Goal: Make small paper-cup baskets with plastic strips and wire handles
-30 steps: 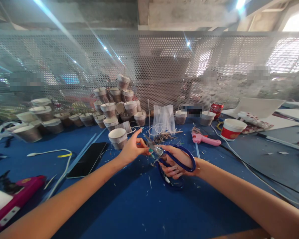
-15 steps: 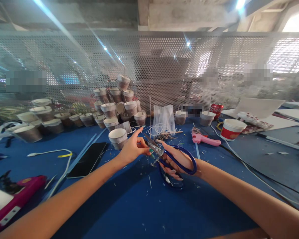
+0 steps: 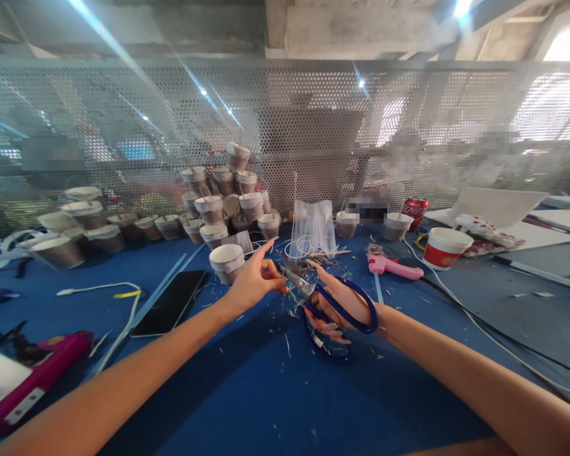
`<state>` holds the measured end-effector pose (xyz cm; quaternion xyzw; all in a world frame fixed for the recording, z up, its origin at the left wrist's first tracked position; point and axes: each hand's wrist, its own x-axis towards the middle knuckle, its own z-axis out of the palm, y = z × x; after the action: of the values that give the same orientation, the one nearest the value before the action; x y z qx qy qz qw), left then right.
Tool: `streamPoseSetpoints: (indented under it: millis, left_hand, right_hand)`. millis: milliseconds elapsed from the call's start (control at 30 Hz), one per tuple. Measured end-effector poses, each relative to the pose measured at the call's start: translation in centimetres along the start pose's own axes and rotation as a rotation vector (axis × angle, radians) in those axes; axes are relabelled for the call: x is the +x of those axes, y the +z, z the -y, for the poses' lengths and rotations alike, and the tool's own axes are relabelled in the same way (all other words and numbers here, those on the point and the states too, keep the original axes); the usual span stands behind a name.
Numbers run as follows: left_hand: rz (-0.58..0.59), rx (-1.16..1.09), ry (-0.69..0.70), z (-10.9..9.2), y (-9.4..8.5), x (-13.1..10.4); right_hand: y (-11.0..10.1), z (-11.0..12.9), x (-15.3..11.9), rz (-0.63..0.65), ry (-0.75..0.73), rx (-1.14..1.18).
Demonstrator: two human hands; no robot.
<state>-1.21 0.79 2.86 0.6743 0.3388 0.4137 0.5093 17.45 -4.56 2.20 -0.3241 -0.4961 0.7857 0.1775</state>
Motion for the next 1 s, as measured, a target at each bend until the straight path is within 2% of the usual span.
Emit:
streamPoseSetpoints:
  millis: [267,467,833,1000]
  left_hand:
    - [-0.02,-0.013,0.031,-0.13,0.02,-0.06]
    - [0.002,0.017,0.047,-0.7,0.24,-0.48]
    - [-0.026,0.021,0.062,-0.91,0.49,-0.55]
    - [-0.025,0.04,0.083,-0.8,0.39,-0.64]
  right_hand:
    - [-0.25,0.07,-0.23,0.111,-0.056,0.045]
    - [0.1,0.04,-0.01,0.031,-0.041,0.031]
    - [0.45,0.15,-0.01,0.008,-0.046,0.052]
    - [0.35,-0.09,0.14,-0.049,-0.035,0.01]
